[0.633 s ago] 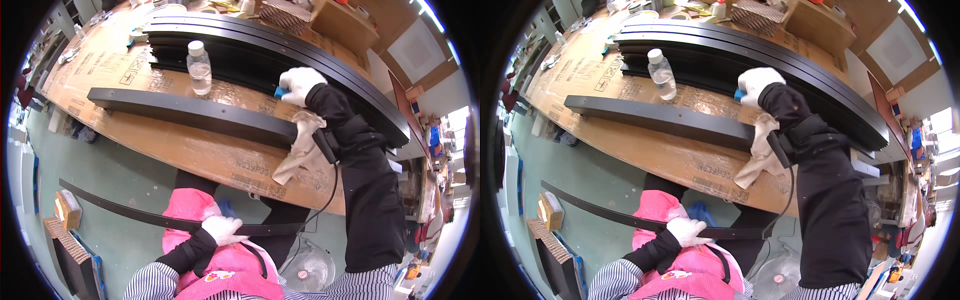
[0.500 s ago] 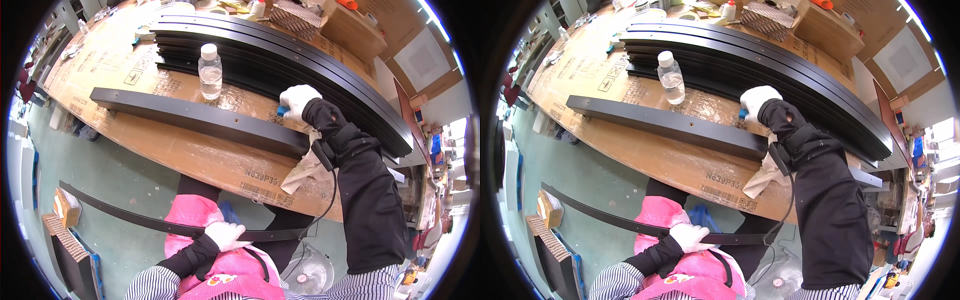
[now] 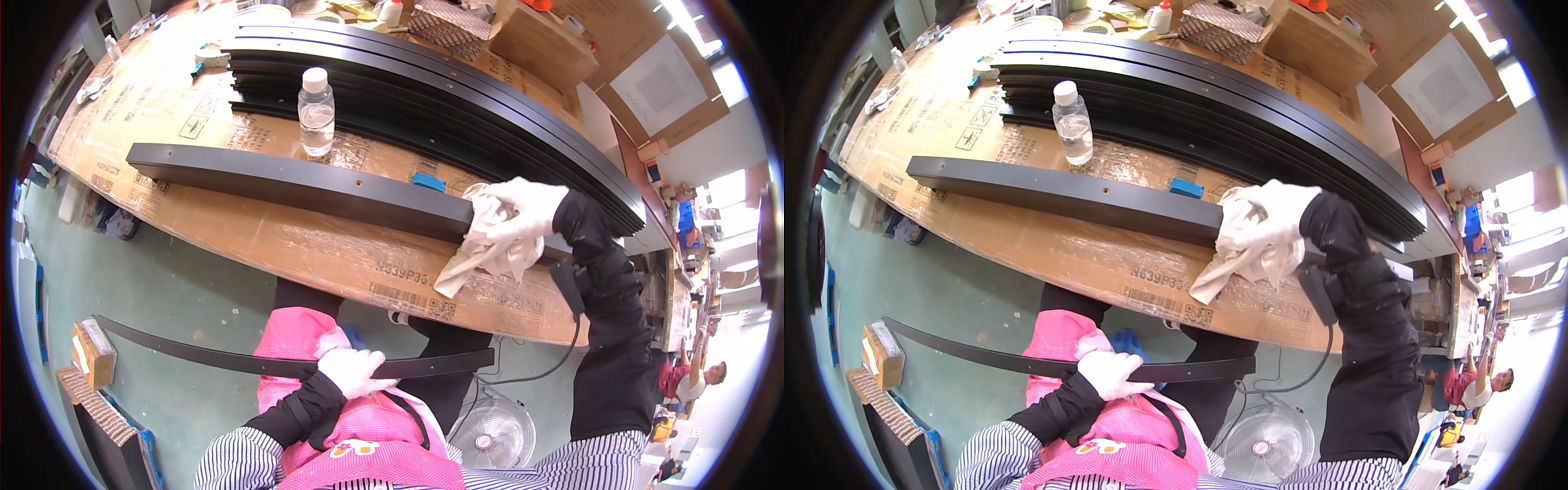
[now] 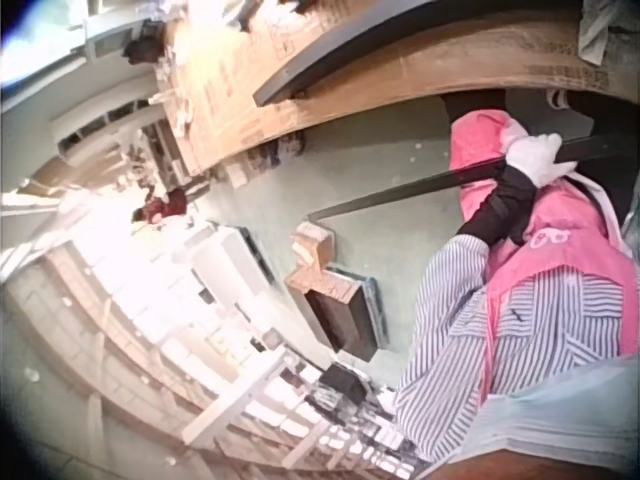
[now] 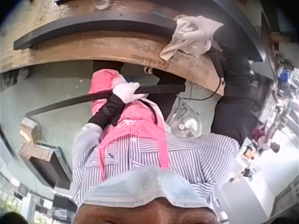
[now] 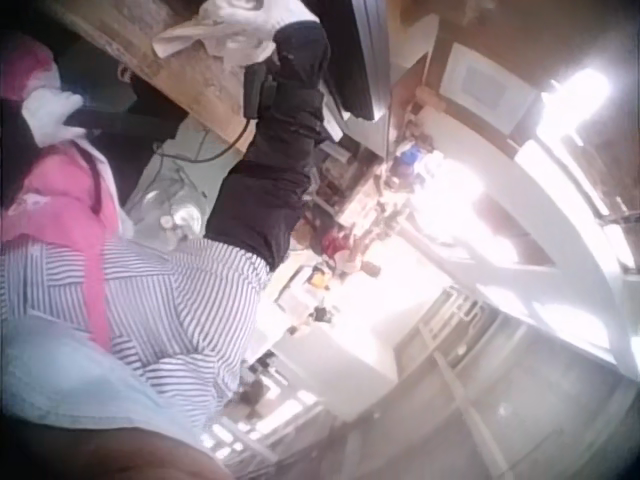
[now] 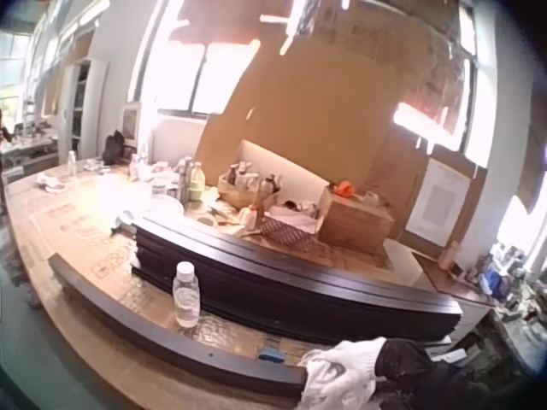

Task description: Cleaning and inspecting black metal bars by wiping them with a cloth and attaching a plastic end cap.

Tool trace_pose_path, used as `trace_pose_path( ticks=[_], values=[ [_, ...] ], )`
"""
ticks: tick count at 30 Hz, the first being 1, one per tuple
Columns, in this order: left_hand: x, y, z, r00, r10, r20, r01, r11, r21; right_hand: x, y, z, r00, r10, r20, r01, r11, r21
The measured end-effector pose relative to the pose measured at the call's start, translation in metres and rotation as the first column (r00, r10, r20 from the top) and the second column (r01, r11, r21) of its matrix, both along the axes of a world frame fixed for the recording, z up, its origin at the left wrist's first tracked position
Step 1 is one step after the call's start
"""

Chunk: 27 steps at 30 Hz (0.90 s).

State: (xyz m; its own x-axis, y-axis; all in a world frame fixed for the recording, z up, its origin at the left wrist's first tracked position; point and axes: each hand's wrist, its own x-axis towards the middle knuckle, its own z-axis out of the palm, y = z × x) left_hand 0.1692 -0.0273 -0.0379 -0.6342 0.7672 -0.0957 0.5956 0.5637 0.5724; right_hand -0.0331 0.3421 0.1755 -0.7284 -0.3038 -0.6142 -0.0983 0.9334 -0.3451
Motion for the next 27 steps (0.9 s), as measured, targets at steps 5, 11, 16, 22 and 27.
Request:
trace_pose_path(
  ticks=[5,11,16,22,27],
  values=[
    [0.007,0.003,0.005,0.998,0.001,-0.058,0.001,0.999,0.043,0.065,0.052,-0.039,0.867,-0.272,-0.417,0.138,0.936,-0.324],
    [0.01,0.004,0.02,1.0,-0.023,0.021,0.023,0.999,-0.027,0.124,0.08,-0.04,0.317,-0.653,-0.688,0.124,0.748,-0.652],
    [0.014,0.007,0.022,0.999,0.025,0.045,-0.027,0.998,0.057,0.232,0.051,0.041,0.322,-0.671,-0.668,0.176,0.736,-0.654],
    [0.023,0.013,0.018,0.999,0.042,0.005,-0.041,0.999,-0.013,0.311,-0.017,0.024,0.397,-0.598,-0.696,0.203,0.797,-0.57],
    [0.03,0.014,0.014,0.999,-0.041,-0.017,0.041,0.999,-0.021,0.321,-0.104,-0.083,0.546,-0.35,-0.761,0.075,0.925,-0.371]
  ],
)
